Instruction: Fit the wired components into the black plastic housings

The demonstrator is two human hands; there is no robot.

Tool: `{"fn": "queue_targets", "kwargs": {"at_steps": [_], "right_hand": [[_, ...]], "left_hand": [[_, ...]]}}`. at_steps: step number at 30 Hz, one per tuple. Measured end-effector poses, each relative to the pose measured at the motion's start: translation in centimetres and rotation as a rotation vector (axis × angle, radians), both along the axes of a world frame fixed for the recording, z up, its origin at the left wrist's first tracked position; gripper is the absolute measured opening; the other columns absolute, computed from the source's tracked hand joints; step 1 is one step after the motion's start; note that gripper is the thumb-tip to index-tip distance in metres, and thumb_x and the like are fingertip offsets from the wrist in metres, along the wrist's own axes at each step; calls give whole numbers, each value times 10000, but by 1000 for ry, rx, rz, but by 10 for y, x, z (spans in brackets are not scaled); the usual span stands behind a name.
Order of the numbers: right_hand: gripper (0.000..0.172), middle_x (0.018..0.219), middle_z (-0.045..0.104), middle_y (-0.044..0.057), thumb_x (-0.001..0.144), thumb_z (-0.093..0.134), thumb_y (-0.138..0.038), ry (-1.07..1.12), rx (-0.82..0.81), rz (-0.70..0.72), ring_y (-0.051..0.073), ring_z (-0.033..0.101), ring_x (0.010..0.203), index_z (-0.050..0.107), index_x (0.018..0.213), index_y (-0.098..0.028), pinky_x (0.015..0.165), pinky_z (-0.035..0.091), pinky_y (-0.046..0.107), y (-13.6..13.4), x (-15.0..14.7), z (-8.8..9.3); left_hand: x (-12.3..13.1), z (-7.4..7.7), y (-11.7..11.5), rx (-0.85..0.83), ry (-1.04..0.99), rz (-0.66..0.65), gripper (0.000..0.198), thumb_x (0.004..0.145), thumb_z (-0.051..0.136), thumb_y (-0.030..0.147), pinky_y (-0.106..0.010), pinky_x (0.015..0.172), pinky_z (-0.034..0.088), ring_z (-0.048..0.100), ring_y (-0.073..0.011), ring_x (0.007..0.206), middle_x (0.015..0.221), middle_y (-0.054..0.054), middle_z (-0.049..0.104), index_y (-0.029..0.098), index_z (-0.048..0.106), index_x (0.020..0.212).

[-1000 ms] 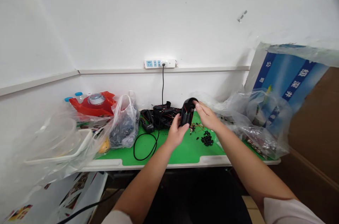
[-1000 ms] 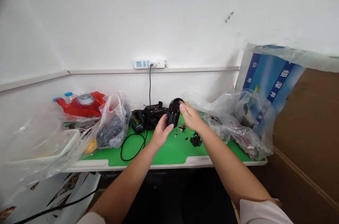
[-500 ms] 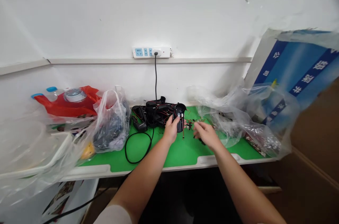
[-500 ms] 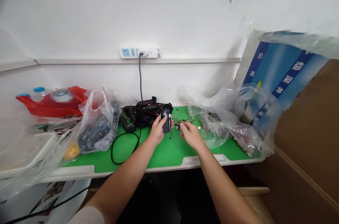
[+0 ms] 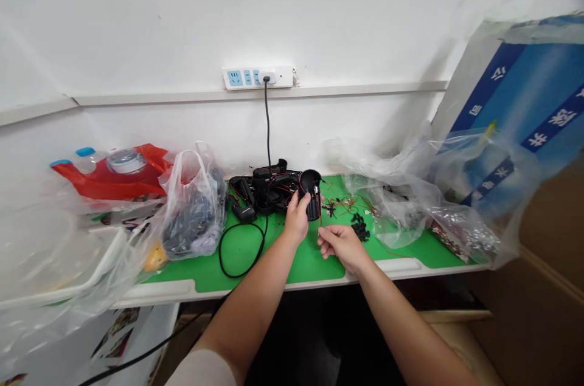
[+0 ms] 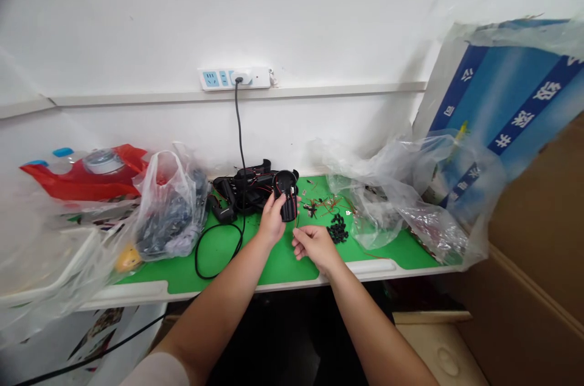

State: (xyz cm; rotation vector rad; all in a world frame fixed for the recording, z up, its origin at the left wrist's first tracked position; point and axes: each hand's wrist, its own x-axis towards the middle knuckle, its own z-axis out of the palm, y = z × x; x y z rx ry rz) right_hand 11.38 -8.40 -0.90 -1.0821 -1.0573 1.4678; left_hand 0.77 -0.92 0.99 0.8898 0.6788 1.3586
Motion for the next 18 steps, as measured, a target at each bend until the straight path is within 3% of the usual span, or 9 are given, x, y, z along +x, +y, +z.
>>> {"fn": "queue_targets", "kwargs": {"at_steps": [5, 11, 18], "right_hand": [[345, 479, 556, -6, 757, 599, -463, -127, 69, -20, 87, 493, 385, 593, 618, -148, 394, 405, 201, 0, -3, -1], [350, 428, 500, -23, 755, 579, -458, -208, 94, -151, 93, 441, 344, 553, 578, -157, 353, 347, 207, 5, -4, -8], [272, 435, 442, -30, 745, 543, -339, -522, 339, -298, 90, 391, 417, 581, 543, -161, 425, 305, 215, 11, 13, -6]], "left_hand": [[3, 0, -1, -13, 12, -22, 425, 742, 613, 420, -254, 599, 483, 630, -155, 686, 818, -52, 673, 178, 523, 1079], [1, -3, 0, -1, 32, -25, 418, 745, 607, 441, -251, 543, 476, 612, -146, 619, 792, -45, 664, 183, 505, 1058], [-2, 0, 2, -41, 33, -26, 462, 715, 634, 439, -269, 578, 492, 633, -165, 664, 792, -45, 664, 189, 513, 1084]]}}
